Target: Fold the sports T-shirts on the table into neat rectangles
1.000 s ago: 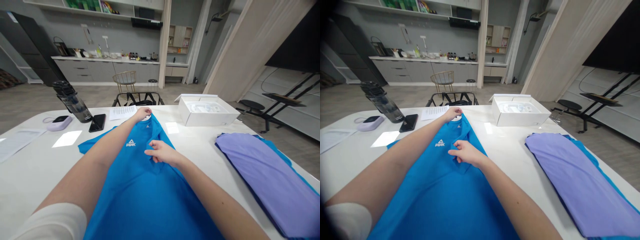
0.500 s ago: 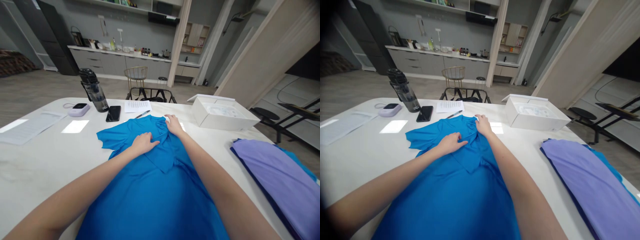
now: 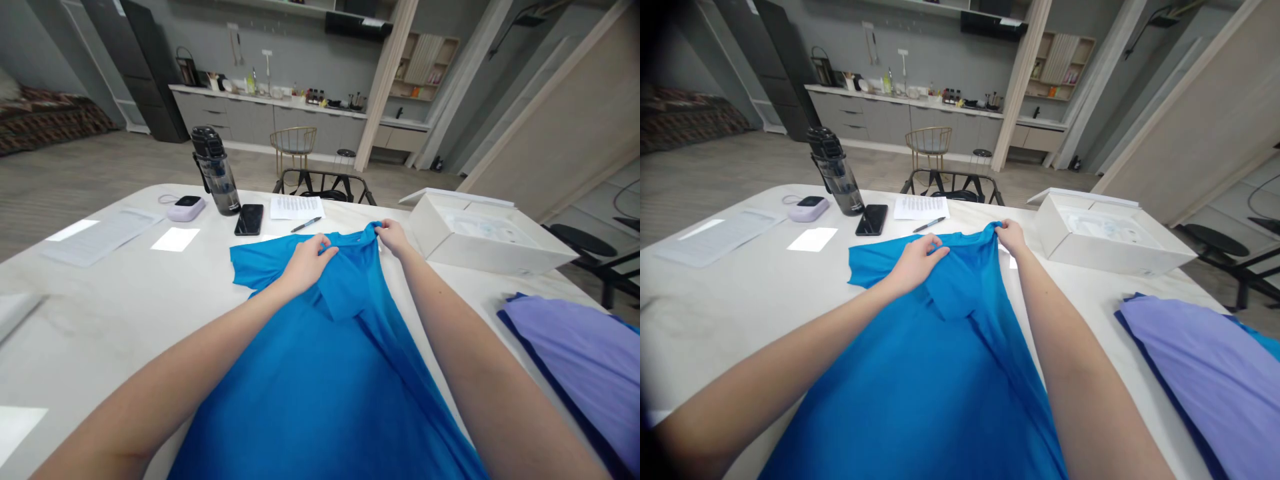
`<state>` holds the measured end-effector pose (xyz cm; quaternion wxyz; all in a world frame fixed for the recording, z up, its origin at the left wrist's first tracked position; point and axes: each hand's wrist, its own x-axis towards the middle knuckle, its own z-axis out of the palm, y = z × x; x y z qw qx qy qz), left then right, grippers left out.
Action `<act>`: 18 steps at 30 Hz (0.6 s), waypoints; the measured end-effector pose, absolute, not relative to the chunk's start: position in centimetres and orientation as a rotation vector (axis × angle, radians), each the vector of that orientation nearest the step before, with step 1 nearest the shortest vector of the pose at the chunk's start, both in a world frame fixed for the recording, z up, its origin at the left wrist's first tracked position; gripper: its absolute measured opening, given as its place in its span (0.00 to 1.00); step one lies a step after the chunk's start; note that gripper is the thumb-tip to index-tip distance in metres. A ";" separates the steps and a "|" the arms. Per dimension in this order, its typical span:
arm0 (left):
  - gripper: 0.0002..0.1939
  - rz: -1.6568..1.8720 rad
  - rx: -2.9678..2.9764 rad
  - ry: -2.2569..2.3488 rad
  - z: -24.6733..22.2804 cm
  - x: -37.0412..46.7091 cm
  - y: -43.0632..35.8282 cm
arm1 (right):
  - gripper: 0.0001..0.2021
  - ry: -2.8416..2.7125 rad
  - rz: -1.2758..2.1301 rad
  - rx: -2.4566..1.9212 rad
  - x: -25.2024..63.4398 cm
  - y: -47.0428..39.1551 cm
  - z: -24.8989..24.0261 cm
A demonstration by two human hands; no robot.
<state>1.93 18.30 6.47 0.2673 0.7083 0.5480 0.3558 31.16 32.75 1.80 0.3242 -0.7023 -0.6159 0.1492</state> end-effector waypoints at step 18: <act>0.22 0.517 2.817 1.026 0.7 3.7 21.8 | 0.22 -2.087 0.062 -1.852 26.4 24.4 1.1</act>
